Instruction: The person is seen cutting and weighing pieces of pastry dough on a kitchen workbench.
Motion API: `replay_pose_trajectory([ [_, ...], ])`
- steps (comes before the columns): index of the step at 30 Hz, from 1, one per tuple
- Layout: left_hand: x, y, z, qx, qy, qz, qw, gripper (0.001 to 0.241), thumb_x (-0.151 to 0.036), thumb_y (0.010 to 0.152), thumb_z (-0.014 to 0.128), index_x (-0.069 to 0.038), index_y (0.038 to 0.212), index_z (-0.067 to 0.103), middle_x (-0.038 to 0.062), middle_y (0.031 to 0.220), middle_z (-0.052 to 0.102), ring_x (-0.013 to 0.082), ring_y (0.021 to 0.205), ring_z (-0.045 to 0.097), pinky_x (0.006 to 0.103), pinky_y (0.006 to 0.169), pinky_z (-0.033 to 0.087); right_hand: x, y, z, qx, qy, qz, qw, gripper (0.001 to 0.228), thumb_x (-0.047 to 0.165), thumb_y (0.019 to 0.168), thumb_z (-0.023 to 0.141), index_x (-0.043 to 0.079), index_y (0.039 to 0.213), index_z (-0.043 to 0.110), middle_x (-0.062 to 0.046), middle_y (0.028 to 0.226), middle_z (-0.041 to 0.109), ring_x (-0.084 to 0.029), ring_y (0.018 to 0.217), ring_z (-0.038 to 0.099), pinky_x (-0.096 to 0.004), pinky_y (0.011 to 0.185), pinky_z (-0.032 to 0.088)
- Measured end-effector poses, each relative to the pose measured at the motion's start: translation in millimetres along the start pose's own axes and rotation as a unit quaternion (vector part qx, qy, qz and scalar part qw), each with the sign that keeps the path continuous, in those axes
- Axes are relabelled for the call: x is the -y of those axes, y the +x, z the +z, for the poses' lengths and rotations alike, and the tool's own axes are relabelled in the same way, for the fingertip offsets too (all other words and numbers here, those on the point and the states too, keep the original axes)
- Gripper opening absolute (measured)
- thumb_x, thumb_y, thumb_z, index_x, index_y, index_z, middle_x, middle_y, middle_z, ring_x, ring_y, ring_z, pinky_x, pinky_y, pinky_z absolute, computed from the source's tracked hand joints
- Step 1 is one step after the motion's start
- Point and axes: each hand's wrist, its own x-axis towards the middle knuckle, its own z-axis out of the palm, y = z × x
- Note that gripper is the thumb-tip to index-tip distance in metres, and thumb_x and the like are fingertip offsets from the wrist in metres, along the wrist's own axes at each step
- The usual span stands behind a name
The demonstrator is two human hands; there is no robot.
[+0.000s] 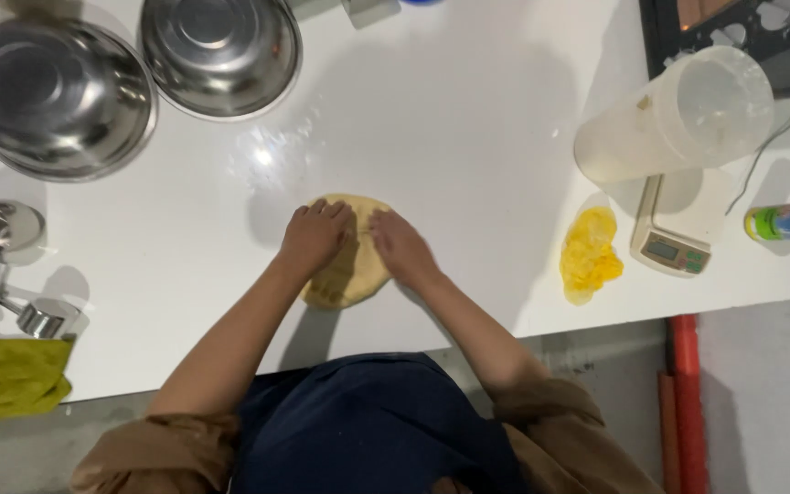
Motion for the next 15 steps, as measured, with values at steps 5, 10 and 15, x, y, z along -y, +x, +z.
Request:
replay_pose_trajectory([
  [5, 9.9, 28.0, 67.7, -0.273, -0.019, 0.107, 0.956, 0.065, -0.045, 0.103, 0.045, -0.013, 0.158, 0.033, 0.007, 0.165, 0.032, 0.0321, 0.151, 0.025, 0.0558, 0.118, 0.027, -18.9, 35.2, 39.4, -0.118, -0.162, -0.352, 0.914, 0.064, 0.041, 0.110, 0.032, 0.001, 0.160, 0.030, -0.019, 0.167, 0.030, -0.036, 0.155, 0.021, -0.048, 0.124, 0.011],
  [10, 3.6, 49.6, -4.0, -0.124, -0.015, 0.027, 0.992, 0.056, -0.045, 0.103, 0.044, -0.016, 0.151, 0.042, 0.006, 0.160, 0.038, 0.0310, 0.144, 0.035, 0.0574, 0.114, 0.029, 15.4, 65.5, -4.2, -0.032, -0.196, -0.232, 0.952, 0.058, 0.044, 0.105, 0.037, 0.008, 0.149, 0.051, -0.016, 0.153, 0.050, -0.035, 0.139, 0.046, -0.049, 0.114, 0.034],
  [15, 27.7, 59.4, -20.6, -0.097, -0.120, -0.074, 0.985, 0.037, -0.042, 0.108, 0.052, -0.021, 0.131, 0.070, 0.006, 0.131, 0.073, 0.0269, 0.124, 0.066, 0.0489, 0.115, 0.043, -8.8, 80.1, -21.3, -0.043, 0.071, -0.061, 0.995, 0.044, 0.042, 0.101, 0.053, 0.013, 0.126, 0.075, -0.014, 0.119, 0.080, -0.027, 0.105, 0.077, -0.039, 0.096, 0.058],
])
